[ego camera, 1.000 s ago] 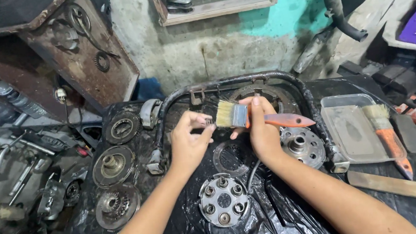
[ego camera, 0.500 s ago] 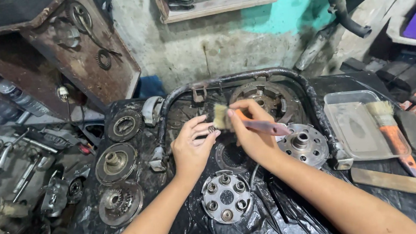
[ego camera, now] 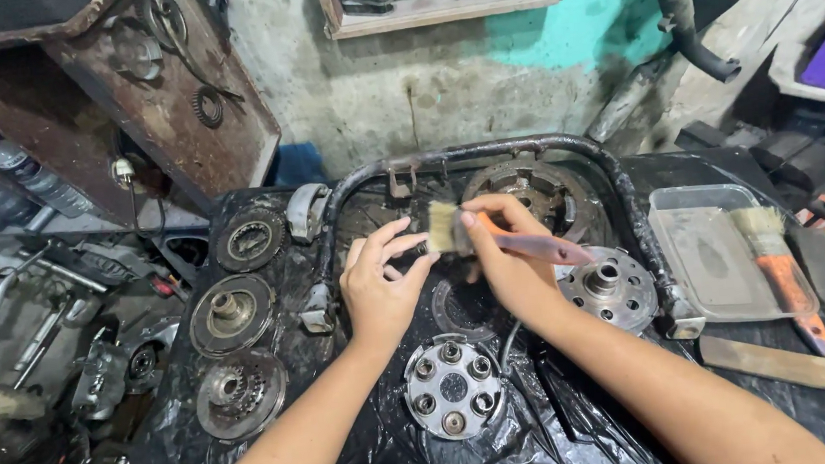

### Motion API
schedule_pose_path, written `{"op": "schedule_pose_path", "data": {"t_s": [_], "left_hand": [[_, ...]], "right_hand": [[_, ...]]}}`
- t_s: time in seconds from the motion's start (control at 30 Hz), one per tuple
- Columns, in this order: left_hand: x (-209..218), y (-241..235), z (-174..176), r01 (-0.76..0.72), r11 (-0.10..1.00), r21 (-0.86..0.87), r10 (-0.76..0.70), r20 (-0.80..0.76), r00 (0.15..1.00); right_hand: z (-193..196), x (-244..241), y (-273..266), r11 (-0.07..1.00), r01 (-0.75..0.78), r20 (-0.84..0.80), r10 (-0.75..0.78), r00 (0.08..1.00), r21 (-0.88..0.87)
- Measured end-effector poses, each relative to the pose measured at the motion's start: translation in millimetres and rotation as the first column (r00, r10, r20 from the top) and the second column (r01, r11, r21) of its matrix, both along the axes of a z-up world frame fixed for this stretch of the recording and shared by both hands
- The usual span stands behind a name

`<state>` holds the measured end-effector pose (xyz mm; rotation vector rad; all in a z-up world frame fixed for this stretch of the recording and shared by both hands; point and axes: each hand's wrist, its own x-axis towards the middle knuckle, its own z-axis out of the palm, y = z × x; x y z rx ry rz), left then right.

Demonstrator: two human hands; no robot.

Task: Cleaning motorcycle engine components using a brush and cleaning fluid

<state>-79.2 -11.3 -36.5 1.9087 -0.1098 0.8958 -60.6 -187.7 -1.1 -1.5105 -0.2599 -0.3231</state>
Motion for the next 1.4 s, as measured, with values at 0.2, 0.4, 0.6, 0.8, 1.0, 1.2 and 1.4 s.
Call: {"op": "schedule_pose_path", "data": {"t_s": [0.2,0.4,0.6,0.8,1.0,1.2,1.4], "left_hand": [[8,3,-8,0.083,0.988,-0.127,-0.086,-0.019,0.996],[31,21,-36,0.268,0.737,-0.621,-0.386,-0.061,0.921],[29,22,-39,0.335,0.587,-0.737,-0.514,-0.02,0.858],[19,15,-16,0.351,0.479,-0.804,-0.612,-0.019,0.791],[26,16,-25,0.32,0.397,-0.86,-0.612,0.012,0.791],[34,25,-35,0.317,0.386,-0.866,-0.607,0.02,0.794],[38,26,-45,0.317,0.452,-0.834,-0.607,-0.026,0.795]], "right_hand": [[15,-3,-2,0.997,0.076,-0.152,-0.074,0.986,0.005],[-23,6,-5,0.997,-0.052,0.26,0.035,0.965,0.059],[-24,2,-3,0.995,-0.081,0.468,0.095,0.879,-0.049],[-2,-11,0,0.964,0.022,0.535,0.127,0.835,-0.264],[-23,0,-2,0.917,0.076,0.54,0.162,0.826,-0.391],[-7,-3,0,0.896,-0.012,0.563,0.289,0.774,-0.443],[-1,-7,-1,0.877,-0.004,0.591,0.327,0.737,-0.48]]}}
